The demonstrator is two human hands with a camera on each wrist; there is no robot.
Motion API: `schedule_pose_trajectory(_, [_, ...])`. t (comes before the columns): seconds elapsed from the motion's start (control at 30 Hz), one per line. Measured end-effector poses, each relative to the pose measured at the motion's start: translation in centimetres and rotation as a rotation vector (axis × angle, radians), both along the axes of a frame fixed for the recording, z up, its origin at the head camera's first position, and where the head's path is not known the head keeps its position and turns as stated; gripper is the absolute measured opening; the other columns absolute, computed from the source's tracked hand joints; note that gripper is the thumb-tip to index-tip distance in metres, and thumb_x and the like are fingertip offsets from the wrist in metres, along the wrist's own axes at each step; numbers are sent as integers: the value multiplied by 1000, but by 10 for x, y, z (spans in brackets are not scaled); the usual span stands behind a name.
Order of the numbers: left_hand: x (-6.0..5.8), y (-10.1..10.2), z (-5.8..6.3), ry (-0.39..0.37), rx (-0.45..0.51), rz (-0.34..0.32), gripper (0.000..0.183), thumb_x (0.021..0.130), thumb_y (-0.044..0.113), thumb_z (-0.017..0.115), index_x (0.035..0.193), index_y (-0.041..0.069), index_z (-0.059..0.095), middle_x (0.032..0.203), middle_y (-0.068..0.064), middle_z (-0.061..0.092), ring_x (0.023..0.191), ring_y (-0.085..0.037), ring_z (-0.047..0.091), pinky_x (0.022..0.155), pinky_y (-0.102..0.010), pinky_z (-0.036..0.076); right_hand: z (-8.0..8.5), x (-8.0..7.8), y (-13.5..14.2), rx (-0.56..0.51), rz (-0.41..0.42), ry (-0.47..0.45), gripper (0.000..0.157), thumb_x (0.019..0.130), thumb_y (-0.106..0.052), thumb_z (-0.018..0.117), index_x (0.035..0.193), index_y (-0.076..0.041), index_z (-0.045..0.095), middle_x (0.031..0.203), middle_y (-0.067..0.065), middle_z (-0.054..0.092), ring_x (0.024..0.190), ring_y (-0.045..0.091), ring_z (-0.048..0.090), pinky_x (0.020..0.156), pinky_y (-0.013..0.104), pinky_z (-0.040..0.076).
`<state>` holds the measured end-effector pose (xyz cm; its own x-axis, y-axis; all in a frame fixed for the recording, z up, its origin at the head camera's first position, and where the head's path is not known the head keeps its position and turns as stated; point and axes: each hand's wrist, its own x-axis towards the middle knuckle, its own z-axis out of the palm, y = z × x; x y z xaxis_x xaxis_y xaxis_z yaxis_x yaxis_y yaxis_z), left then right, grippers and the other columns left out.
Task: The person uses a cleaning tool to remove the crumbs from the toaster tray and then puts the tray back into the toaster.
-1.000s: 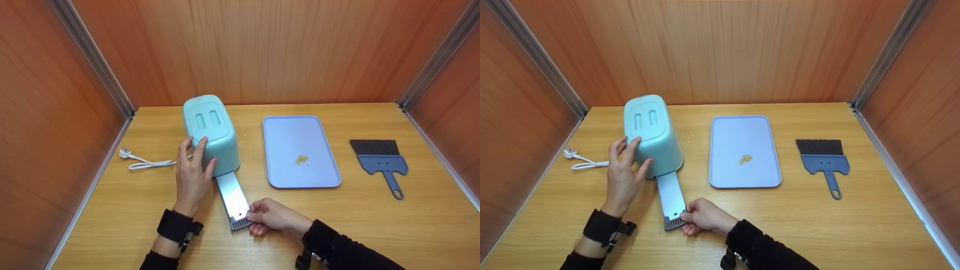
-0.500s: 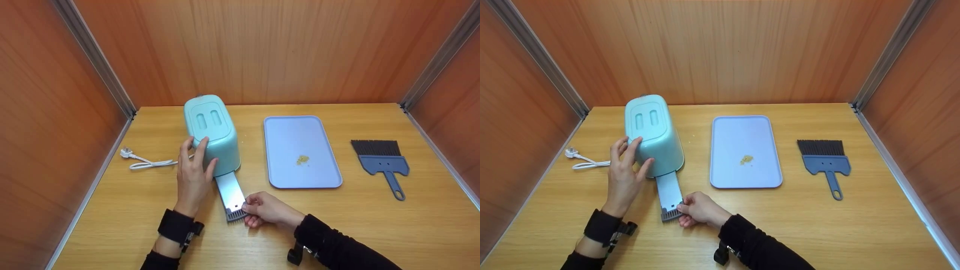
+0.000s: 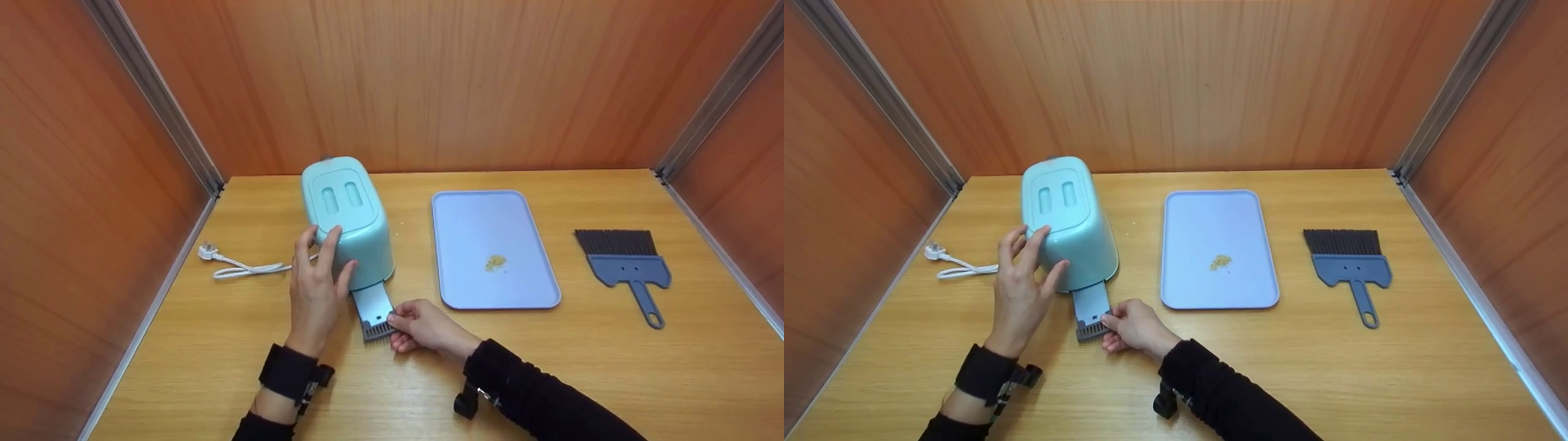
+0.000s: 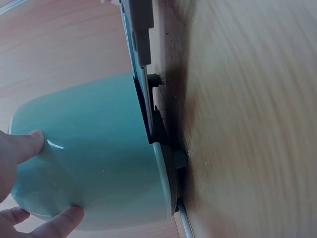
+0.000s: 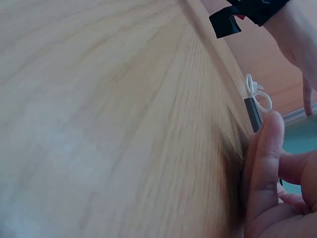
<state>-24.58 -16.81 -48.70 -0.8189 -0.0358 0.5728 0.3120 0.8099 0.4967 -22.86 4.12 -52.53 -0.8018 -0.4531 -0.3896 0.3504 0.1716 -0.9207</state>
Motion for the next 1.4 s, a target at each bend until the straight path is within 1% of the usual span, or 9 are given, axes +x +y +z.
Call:
schedule_pose_trajectory(0.3, [-2, -1, -1, 32, -20, 0, 64, 97, 26, 81, 155, 21, 54, 160, -20, 38, 142, -43, 51, 114, -60, 52, -2, -14, -13, -24, -105, 50, 23, 110, -7, 57, 120, 14, 62, 75, 3, 66, 62, 4, 68, 61, 18, 61])
schedule_pose_trajectory(0.4, [-1, -1, -1, 38, -22, -3, 64, 97, 26, 81, 155, 21, 54, 160, -21, 38, 141, -43, 51, 112, -60, 52, -3, -16, -15, -48, -138, 51, 25, 106, -2, 63, 124, 14, 59, 80, 5, 66, 65, 6, 69, 63, 18, 62])
schedule_pose_trajectory(0.5, [-1, -1, -1, 33, -21, -1, 65, 97, 26, 82, 155, 22, 54, 160, -20, 37, 142, -43, 51, 111, -61, 53, -1, -17, -16, -54, -157, 51, 36, 99, 3, 71, 130, 14, 56, 86, 7, 68, 69, 9, 71, 66, 20, 63])
schedule_pose_trajectory(0.6, [0, -1, 0, 30, -19, 2, 64, 97, 26, 82, 155, 23, 54, 160, -19, 37, 142, -44, 51, 110, -61, 53, -1, -18, -16, -26, -166, 65, 44, 94, 6, 76, 132, 11, 56, 91, 10, 70, 71, 11, 73, 68, 23, 65])
schedule_pose_trajectory(0.87, [-1, -1, 0, 21, -25, -3, 64, 97, 27, 81, 155, 23, 54, 160, -19, 38, 142, -44, 51, 111, -61, 53, -4, -25, -21, 99, -221, 139, 42, 92, 3, 80, 128, 3, 58, 88, 10, 69, 67, 12, 73, 65, 28, 66])
schedule_pose_trajectory(0.97, [-1, -3, 0, 23, -23, 1, 64, 97, 26, 82, 155, 23, 54, 160, -19, 38, 141, -43, 51, 112, -61, 53, -6, -26, -26, 120, -224, 199, 59, 90, 4, 82, 140, 1, 50, 85, 9, 69, 63, 13, 73, 63, 29, 65])
schedule_pose_trajectory(1.13, [-1, -5, -1, 41, -23, 3, 64, 96, 25, 82, 154, 22, 55, 159, -20, 39, 141, -44, 51, 112, -62, 52, -7, -28, -30, 146, -217, 292, 100, 88, 3, 84, 168, -5, 24, 85, 11, 74, 61, 15, 73, 62, 31, 65])
schedule_pose_trajectory(1.23, [-2, -5, -2, 60, -33, -6, 64, 97, 26, 82, 154, 20, 55, 157, -20, 40, 140, -44, 52, 111, -61, 53, -8, -30, -31, 168, -223, 322, 106, 89, 3, 84, 171, -6, 18, 84, 10, 73, 60, 15, 73, 60, 31, 65])
schedule_pose_trajectory(1.4, [-3, -3, -2, 73, -43, -11, 64, 95, 26, 83, 153, 20, 55, 156, -20, 41, 139, -44, 54, 110, -60, 55, -8, -34, -30, 221, -235, 365, 102, 91, 0, 84, 171, -7, 21, 80, 8, 70, 54, 12, 70, 54, 30, 63])
